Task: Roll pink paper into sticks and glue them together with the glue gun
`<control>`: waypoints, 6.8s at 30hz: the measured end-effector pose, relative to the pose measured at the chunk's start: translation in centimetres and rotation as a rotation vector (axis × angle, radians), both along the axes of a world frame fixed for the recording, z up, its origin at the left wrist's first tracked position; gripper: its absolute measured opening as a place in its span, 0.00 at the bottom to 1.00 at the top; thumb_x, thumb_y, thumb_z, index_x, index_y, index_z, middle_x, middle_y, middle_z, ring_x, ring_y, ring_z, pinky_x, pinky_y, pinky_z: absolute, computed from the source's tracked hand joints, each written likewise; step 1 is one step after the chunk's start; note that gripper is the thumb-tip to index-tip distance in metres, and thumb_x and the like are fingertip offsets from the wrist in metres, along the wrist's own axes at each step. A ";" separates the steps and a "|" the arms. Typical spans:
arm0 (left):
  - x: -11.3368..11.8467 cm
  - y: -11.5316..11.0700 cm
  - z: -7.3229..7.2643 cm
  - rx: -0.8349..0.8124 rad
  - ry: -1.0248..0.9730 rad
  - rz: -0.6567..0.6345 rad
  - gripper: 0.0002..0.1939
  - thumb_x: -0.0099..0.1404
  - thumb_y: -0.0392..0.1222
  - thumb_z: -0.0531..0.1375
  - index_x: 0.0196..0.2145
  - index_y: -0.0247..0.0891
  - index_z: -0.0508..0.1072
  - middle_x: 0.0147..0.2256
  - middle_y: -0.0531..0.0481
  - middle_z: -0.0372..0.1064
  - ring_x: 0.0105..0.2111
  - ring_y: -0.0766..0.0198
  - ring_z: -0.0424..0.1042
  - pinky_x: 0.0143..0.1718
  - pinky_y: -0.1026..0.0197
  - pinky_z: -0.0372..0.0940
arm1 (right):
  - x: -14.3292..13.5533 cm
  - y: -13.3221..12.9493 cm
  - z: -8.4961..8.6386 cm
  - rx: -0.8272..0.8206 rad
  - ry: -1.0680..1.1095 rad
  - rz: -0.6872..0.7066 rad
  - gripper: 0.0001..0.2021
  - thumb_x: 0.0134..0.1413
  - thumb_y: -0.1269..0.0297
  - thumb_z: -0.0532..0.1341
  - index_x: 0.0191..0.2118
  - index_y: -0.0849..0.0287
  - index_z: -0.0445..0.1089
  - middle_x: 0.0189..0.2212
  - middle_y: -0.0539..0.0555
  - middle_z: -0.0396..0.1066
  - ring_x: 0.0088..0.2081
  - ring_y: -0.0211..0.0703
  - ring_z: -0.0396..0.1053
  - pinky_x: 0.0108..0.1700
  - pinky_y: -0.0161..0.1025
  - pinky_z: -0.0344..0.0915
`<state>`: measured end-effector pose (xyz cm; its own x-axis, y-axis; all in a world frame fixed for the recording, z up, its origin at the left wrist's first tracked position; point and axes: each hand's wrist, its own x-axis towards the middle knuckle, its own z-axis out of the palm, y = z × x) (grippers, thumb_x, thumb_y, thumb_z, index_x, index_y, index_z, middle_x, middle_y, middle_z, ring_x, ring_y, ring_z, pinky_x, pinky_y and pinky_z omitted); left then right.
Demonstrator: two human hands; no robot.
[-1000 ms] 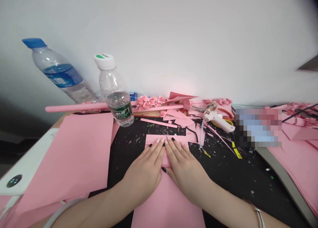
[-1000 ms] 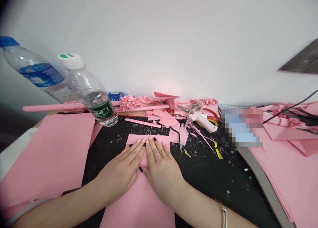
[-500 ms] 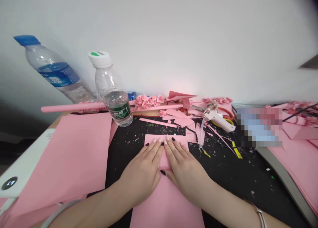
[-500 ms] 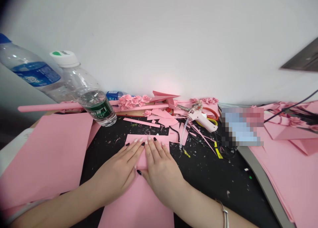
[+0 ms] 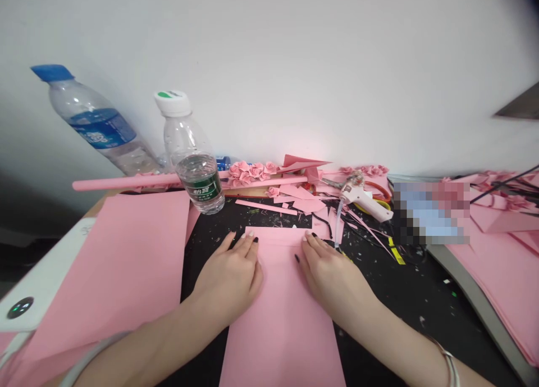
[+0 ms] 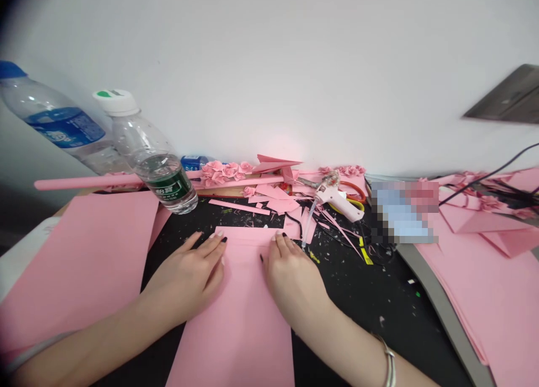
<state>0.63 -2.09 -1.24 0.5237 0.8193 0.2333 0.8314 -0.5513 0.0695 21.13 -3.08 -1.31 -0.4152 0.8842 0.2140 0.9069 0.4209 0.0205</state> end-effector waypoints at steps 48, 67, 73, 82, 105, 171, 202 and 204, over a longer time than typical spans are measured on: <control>-1.8 3.0 0.4 0.073 -0.072 -0.284 0.16 0.68 0.30 0.47 0.35 0.36 0.74 0.36 0.48 0.75 0.36 0.63 0.71 0.43 0.57 0.61 | -0.4 1.3 -0.1 0.046 0.138 0.282 0.13 0.55 0.79 0.52 0.41 0.68 0.72 0.46 0.63 0.71 0.45 0.50 0.70 0.45 0.43 0.71; -0.6 -0.1 -0.3 -0.160 0.047 -0.119 0.24 0.61 0.33 0.49 0.55 0.28 0.64 0.57 0.38 0.60 0.56 0.55 0.61 0.56 0.53 0.58 | -1.5 -1.7 -0.2 -0.045 -0.124 0.122 0.23 0.56 0.67 0.53 0.55 0.77 0.62 0.55 0.71 0.60 0.53 0.57 0.64 0.52 0.50 0.65; -1.4 0.3 -0.5 0.008 -0.056 -0.060 0.15 0.63 0.33 0.50 0.38 0.30 0.76 0.45 0.37 0.72 0.45 0.55 0.72 0.53 0.48 0.58 | 0.5 -0.8 0.8 -0.107 -0.181 0.067 0.16 0.50 0.78 0.56 0.45 0.72 0.71 0.47 0.69 0.70 0.46 0.54 0.70 0.47 0.47 0.68; -1.7 2.3 0.7 -0.091 -0.279 -0.097 0.10 0.65 0.34 0.52 0.29 0.37 0.72 0.36 0.52 0.73 0.41 0.64 0.72 0.61 0.41 0.33 | 0.8 1.5 1.7 -0.134 0.276 -0.035 0.08 0.53 0.76 0.57 0.25 0.62 0.68 0.30 0.55 0.69 0.33 0.43 0.67 0.35 0.39 0.66; -2.3 3.6 -0.2 -0.256 -0.402 -0.111 0.10 0.64 0.33 0.55 0.37 0.43 0.75 0.36 0.53 0.71 0.45 0.63 0.69 0.61 0.39 0.34 | 1.1 2.5 1.7 -0.225 0.407 0.017 0.10 0.49 0.82 0.54 0.29 0.60 0.65 0.30 0.53 0.67 0.33 0.42 0.66 0.35 0.38 0.66; -4.0 4.0 1.0 -0.565 -0.490 -0.057 0.11 0.62 0.32 0.56 0.36 0.42 0.76 0.36 0.54 0.70 0.36 0.67 0.69 0.39 0.65 0.62 | 0.8 1.6 2.0 -0.397 0.489 -0.094 0.10 0.47 0.82 0.55 0.31 0.61 0.67 0.31 0.52 0.67 0.30 0.37 0.66 0.33 0.33 0.63; -3.3 1.8 2.0 -0.212 -0.097 -0.312 0.16 0.64 0.28 0.49 0.35 0.40 0.74 0.33 0.50 0.67 0.36 0.61 0.65 0.41 0.55 0.59 | 0.4 -1.2 0.5 0.047 -0.087 0.217 0.17 0.51 0.81 0.52 0.46 0.74 0.70 0.48 0.69 0.69 0.46 0.55 0.70 0.48 0.50 0.68; -2.9 1.2 2.1 -0.217 -0.075 -0.294 0.14 0.63 0.28 0.50 0.34 0.38 0.74 0.35 0.47 0.67 0.40 0.59 0.65 0.45 0.52 0.60 | -0.2 -1.8 -0.1 0.065 -0.140 0.194 0.18 0.54 0.77 0.51 0.49 0.77 0.68 0.49 0.72 0.67 0.48 0.58 0.69 0.49 0.52 0.68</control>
<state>-2.27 -0.94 0.87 0.7321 0.6709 0.1176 0.6276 -0.7316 0.2662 20.91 -4.91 -1.37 -0.6057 0.7712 0.1960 0.7954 0.5807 0.1733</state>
